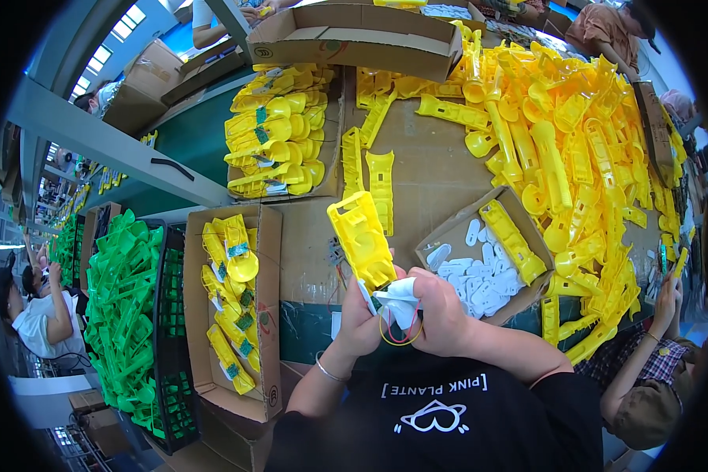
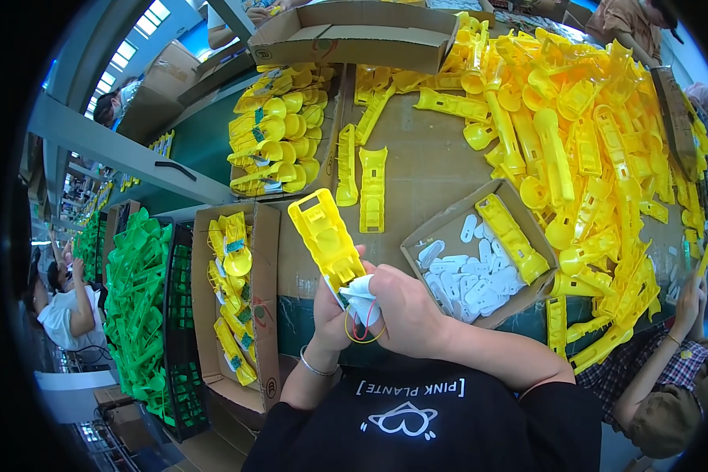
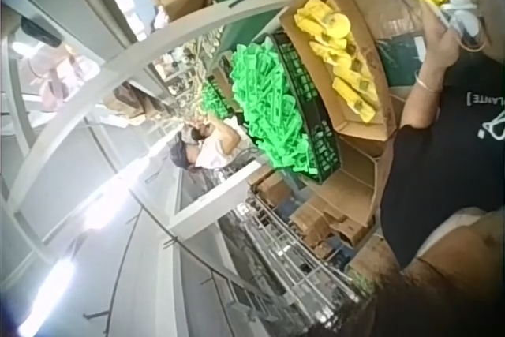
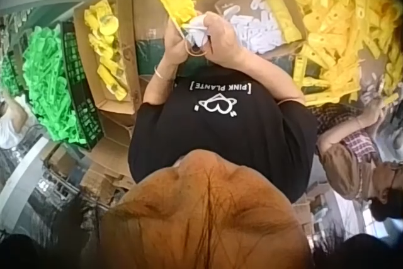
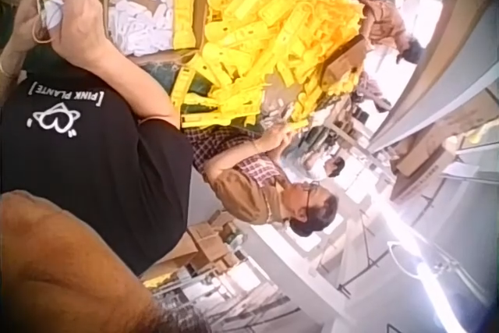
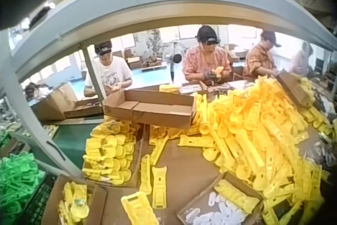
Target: Assembling internal electronic components and caps into yellow plastic flashlight housings on a factory assembly line.
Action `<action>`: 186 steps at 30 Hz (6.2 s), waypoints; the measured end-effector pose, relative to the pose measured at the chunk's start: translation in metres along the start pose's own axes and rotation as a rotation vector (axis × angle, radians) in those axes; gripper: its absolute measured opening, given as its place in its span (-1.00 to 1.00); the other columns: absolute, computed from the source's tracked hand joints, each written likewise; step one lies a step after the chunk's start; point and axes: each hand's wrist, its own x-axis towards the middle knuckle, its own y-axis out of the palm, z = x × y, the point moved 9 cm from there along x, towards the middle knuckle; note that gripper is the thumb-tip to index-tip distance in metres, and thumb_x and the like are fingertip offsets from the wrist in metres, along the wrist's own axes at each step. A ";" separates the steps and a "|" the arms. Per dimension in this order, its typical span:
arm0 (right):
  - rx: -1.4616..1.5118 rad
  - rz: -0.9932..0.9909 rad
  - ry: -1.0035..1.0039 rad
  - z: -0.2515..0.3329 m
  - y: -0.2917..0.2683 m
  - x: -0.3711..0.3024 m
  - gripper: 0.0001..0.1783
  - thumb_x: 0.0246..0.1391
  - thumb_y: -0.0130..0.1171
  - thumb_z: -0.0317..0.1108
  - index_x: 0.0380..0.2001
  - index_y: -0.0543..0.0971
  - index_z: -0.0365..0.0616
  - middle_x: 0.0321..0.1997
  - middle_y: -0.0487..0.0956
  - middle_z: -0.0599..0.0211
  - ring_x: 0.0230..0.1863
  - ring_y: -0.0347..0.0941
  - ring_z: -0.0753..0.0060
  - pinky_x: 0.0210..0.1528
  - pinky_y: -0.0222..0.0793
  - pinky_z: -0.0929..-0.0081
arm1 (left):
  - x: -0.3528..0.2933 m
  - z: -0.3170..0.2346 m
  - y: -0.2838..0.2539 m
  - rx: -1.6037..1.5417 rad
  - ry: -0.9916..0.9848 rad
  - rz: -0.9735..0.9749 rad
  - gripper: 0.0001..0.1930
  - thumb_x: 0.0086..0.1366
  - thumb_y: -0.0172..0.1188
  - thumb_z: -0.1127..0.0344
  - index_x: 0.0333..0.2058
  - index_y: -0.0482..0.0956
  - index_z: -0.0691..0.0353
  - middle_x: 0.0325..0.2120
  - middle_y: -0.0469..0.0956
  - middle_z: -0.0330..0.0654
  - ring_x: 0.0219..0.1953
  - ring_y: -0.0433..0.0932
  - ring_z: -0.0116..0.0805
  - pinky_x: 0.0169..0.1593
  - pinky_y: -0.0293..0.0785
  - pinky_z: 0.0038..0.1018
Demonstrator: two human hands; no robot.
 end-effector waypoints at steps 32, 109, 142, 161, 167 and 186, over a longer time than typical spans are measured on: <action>-0.373 -0.207 -0.092 0.000 -0.064 0.017 -0.67 -0.29 0.11 -0.71 -0.33 0.43 -0.29 -0.29 0.55 0.03 -0.38 0.53 0.13 -0.39 0.46 0.43 | 0.000 0.020 0.003 -0.700 -0.246 0.063 -0.32 0.27 -0.15 -0.17 0.19 0.02 0.18 -0.32 0.40 -0.06 -0.42 0.47 -0.26 -0.33 0.44 -0.34; -0.261 0.402 0.784 -0.100 -0.062 -0.040 -0.73 -0.23 0.06 -0.66 -0.36 0.34 -0.22 -0.49 0.45 0.27 -0.44 0.46 0.36 -0.34 0.37 0.53 | 0.032 -0.004 -0.058 -0.233 -0.133 -0.314 -0.54 0.24 0.04 0.49 0.13 0.22 0.27 -0.06 0.41 -0.17 -0.05 0.42 -0.36 0.04 0.37 -0.41; 0.589 0.233 0.868 -0.069 0.043 -0.037 -0.82 0.01 0.19 -0.43 -0.32 0.50 -0.28 -0.42 0.55 0.41 -0.37 0.45 0.66 -0.29 0.39 0.63 | -0.034 0.003 -0.029 0.086 0.030 -0.259 -0.08 0.14 0.24 0.14 0.27 -0.23 0.27 0.07 0.21 -0.13 0.04 0.31 -0.37 0.08 0.28 -0.50; -0.554 0.532 0.359 -0.146 0.122 0.054 -0.81 -0.14 0.12 -0.30 -0.56 0.52 -0.22 -0.49 0.56 0.03 -0.42 0.51 -0.01 -0.37 0.41 0.15 | -0.076 0.026 -0.133 0.119 -0.084 -0.757 -0.56 0.11 0.16 0.47 -0.01 0.29 0.32 -0.23 0.48 -0.11 -0.21 0.51 -0.35 -0.13 0.49 -0.45; -0.707 0.754 0.362 -0.154 0.146 0.042 -0.85 -0.13 0.10 -0.36 -0.51 0.51 -0.23 -0.47 0.56 -0.01 -0.36 0.52 -0.01 -0.32 0.44 0.20 | -0.070 0.066 -0.117 -0.188 -0.255 -0.626 -0.60 0.15 0.09 0.45 -0.02 0.29 0.35 -0.14 0.44 0.04 -0.12 0.51 -0.11 -0.03 0.47 -0.28; -0.036 0.255 0.450 -0.056 -0.004 0.044 -0.87 -0.11 0.25 -0.55 -0.49 0.48 -0.31 -0.52 0.53 0.40 -0.48 0.45 0.66 -0.40 0.40 0.68 | -0.010 -0.039 -0.029 0.137 0.129 -0.418 -0.43 0.09 0.21 0.34 0.06 0.21 0.35 -0.15 0.49 0.14 -0.06 0.49 -0.09 0.02 0.42 -0.25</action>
